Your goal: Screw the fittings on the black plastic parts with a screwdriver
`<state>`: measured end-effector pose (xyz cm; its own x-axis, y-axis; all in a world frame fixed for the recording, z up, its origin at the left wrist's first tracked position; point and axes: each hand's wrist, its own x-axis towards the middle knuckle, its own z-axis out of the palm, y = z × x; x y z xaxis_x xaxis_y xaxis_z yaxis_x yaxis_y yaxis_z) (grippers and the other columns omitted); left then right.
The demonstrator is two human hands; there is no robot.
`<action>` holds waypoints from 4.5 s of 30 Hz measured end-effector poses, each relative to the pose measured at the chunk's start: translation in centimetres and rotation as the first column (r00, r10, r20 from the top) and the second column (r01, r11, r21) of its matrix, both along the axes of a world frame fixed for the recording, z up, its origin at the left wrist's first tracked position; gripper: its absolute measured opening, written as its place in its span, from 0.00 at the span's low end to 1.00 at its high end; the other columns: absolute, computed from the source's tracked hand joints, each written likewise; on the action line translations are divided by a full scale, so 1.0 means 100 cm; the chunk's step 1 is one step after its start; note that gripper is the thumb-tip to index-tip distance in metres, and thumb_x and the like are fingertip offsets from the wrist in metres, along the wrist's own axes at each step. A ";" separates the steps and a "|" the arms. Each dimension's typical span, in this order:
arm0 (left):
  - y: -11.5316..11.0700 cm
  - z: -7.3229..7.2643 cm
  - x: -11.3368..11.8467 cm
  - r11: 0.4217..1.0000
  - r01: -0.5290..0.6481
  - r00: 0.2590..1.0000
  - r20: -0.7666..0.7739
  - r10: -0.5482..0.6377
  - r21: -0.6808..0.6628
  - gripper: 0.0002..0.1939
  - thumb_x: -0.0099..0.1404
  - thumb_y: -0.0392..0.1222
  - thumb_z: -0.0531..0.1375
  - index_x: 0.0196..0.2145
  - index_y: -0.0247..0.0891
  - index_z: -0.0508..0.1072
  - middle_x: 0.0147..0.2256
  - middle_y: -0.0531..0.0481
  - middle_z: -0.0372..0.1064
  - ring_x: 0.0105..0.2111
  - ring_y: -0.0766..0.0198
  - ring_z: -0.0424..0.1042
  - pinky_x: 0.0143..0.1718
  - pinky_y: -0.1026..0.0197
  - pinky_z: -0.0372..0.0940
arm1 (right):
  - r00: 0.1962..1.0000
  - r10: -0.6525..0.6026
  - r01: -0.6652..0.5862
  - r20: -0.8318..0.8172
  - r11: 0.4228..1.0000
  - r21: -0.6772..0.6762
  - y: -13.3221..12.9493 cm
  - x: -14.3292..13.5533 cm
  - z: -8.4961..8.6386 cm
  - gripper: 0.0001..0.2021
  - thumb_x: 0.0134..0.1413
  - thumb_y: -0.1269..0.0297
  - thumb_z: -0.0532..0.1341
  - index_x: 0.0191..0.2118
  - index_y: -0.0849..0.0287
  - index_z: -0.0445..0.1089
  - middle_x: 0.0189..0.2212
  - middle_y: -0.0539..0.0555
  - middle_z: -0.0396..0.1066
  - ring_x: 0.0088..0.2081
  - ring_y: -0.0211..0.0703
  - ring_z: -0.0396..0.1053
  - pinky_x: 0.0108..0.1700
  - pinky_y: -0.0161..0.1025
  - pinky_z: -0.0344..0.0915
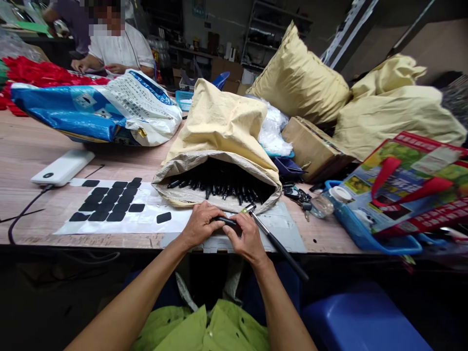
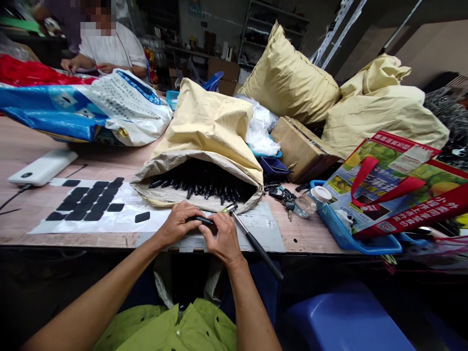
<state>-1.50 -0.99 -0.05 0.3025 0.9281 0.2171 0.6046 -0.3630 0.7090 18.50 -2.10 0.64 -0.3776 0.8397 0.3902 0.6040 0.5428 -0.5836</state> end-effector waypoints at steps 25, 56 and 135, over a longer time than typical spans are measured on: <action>-0.001 -0.002 0.000 0.999 0.038 0.995 0.093 -0.041 0.033 0.10 0.65 0.45 0.65 0.44 0.46 0.81 0.41 0.51 0.79 0.43 0.55 0.68 0.51 0.52 0.56 | 0.993 0.054 -0.062 -0.109 0.996 -0.069 0.002 0.003 0.004 0.09 0.56 0.58 0.65 0.36 0.57 0.70 0.32 0.51 0.67 0.37 0.45 0.64 0.40 0.40 0.59; -0.094 0.006 0.026 0.888 0.073 0.976 -0.149 -0.156 -0.453 0.08 0.66 0.47 0.59 0.36 0.43 0.76 0.31 0.52 0.77 0.32 0.60 0.76 0.31 0.62 0.61 | 0.763 -0.073 -0.066 -0.643 0.980 -0.189 -0.005 0.018 -0.008 0.11 0.61 0.56 0.60 0.40 0.57 0.75 0.34 0.52 0.65 0.36 0.44 0.64 0.38 0.40 0.60; -0.011 0.003 0.019 0.988 -0.120 0.970 -0.199 0.138 0.099 0.10 0.70 0.44 0.59 0.45 0.46 0.80 0.40 0.52 0.74 0.44 0.62 0.73 0.43 0.63 0.63 | 0.938 -0.315 0.322 -0.144 0.946 0.027 -0.056 0.029 0.036 0.17 0.69 0.66 0.54 0.58 0.53 0.73 0.42 0.57 0.75 0.43 0.46 0.73 0.50 0.43 0.69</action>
<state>0.38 -2.12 0.25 0.2280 0.9426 0.2438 0.7790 -0.3268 0.5351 21.43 -7.68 4.28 -0.0337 0.8858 0.4628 0.6667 0.3649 -0.6498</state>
